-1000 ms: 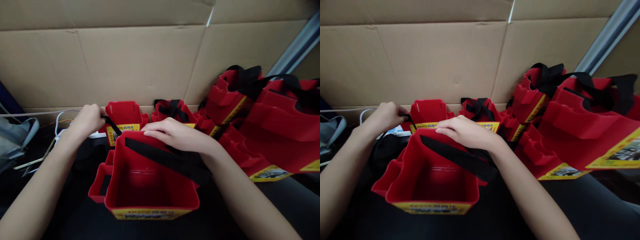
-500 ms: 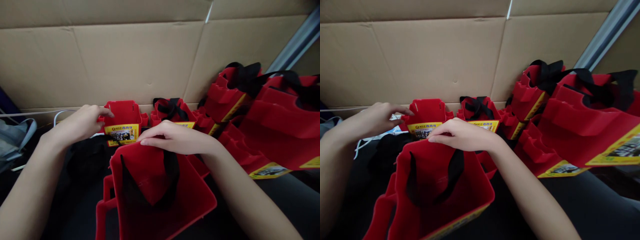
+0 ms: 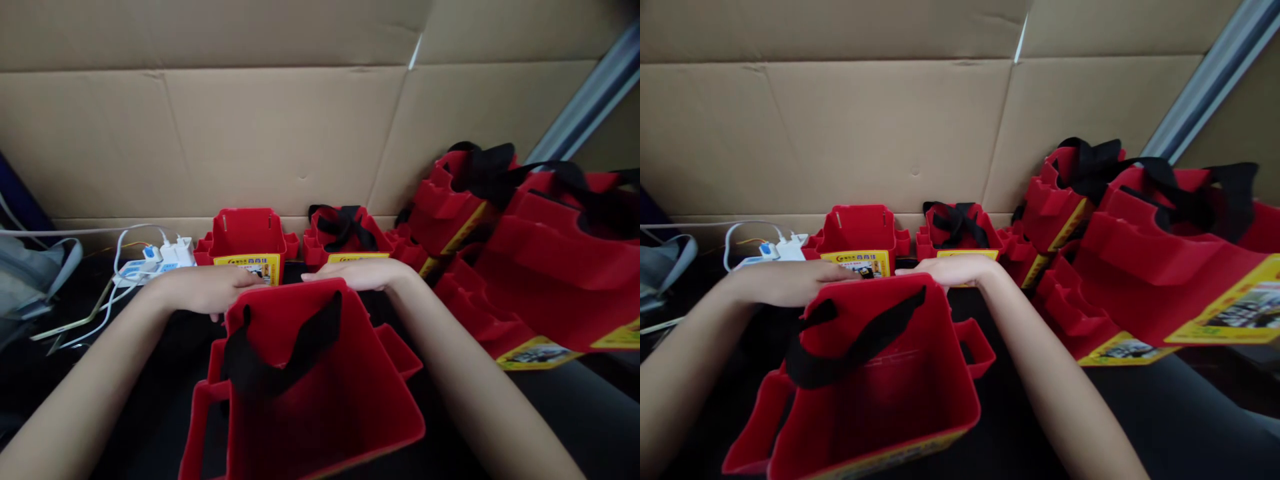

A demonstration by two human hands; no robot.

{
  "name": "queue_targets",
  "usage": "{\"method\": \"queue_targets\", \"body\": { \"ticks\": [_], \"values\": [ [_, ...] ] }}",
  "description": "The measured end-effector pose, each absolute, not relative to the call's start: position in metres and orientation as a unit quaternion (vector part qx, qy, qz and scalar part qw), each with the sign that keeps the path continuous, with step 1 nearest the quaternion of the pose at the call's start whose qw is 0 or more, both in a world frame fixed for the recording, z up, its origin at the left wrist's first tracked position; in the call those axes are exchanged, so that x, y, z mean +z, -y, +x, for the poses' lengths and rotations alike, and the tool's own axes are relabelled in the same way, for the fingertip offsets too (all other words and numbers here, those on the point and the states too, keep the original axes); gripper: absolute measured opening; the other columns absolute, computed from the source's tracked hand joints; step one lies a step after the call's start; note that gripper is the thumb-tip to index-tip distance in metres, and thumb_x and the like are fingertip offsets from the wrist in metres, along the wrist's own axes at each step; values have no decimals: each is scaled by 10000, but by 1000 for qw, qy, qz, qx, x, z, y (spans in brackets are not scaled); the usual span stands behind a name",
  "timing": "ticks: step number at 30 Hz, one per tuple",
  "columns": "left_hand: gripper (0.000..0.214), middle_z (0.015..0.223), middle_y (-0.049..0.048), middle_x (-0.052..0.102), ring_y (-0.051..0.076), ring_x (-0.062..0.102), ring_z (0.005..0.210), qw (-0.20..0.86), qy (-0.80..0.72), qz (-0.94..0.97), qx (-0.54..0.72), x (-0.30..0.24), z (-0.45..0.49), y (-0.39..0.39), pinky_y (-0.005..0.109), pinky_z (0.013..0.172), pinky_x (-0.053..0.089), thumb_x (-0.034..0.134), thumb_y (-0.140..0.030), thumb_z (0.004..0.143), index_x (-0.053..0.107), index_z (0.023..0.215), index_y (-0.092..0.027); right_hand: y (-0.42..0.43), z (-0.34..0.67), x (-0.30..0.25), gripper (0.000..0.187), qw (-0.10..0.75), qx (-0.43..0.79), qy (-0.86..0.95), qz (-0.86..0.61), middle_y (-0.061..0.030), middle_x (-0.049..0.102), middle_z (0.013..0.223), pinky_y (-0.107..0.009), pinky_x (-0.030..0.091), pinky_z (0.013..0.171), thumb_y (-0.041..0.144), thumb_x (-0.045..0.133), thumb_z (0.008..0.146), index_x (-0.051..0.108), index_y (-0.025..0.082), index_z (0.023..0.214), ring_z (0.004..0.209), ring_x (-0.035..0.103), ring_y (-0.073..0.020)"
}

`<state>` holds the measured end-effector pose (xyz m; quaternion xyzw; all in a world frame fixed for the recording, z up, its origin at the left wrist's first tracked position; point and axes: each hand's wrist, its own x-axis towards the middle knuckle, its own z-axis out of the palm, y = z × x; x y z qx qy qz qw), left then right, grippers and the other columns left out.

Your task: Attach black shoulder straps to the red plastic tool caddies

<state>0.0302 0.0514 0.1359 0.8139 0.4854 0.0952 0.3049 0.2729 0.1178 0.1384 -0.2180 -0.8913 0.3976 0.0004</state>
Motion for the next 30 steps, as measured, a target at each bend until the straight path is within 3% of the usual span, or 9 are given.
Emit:
{"method": "queue_targets", "body": {
  "ticks": [5,8,11,15,19,22,26,30],
  "values": [
    [326,753,52,669,159,585,647,355,-474,803,62,127,42,-64,212,527,414,461,-406,809,657,766,-148,-124,269,131,297,-19,485,853,-194,-34,669,955,-234,467,738,341,559,799,651,150,1007,836,607,-133],
    [289,747,40,667,146,574,608,337,-492,800,64,128,42,-67,220,530,412,487,-381,792,658,757,-151,-127,267,127,306,27,518,824,-227,-40,664,922,-199,470,626,318,633,744,624,140,993,757,609,-111],
    [207,821,22,674,154,609,701,326,-478,810,94,136,42,-63,232,631,454,532,-301,760,666,858,-178,-127,263,126,200,121,525,782,-314,-25,649,793,-163,458,510,316,580,798,589,140,890,616,596,-82],
    [313,997,37,649,176,611,910,337,-475,788,200,137,46,-61,249,742,475,560,-203,718,568,1031,-190,-125,256,123,207,253,552,727,-321,-89,614,1063,-189,529,561,186,507,833,486,158,1037,665,646,-94],
    [419,1096,71,599,178,572,1012,350,-477,748,301,122,50,-75,279,818,464,533,-120,678,482,1090,-174,-119,250,120,433,270,513,758,-300,-126,497,1264,-191,541,502,80,430,820,392,201,1234,714,666,-114],
    [377,1039,62,605,181,579,960,347,-482,726,347,118,49,-83,297,814,468,536,-115,657,520,1030,-163,-113,247,123,512,320,486,761,-287,-111,439,1326,-206,560,508,62,383,823,355,247,1300,798,664,-132],
    [299,935,32,618,162,601,823,337,-478,657,477,124,47,-82,276,711,496,523,-105,640,555,932,-163,-113,247,128,506,422,462,734,-264,-94,487,1267,-260,586,573,98,408,818,383,257,1297,890,646,-168],
    [286,877,17,626,130,595,711,241,-436,617,609,127,46,-82,218,596,487,512,-73,619,570,887,-156,-121,250,129,481,505,414,719,-238,-64,532,1207,-287,581,690,108,496,774,441,247,1232,942,626,-170]
  ]
}}
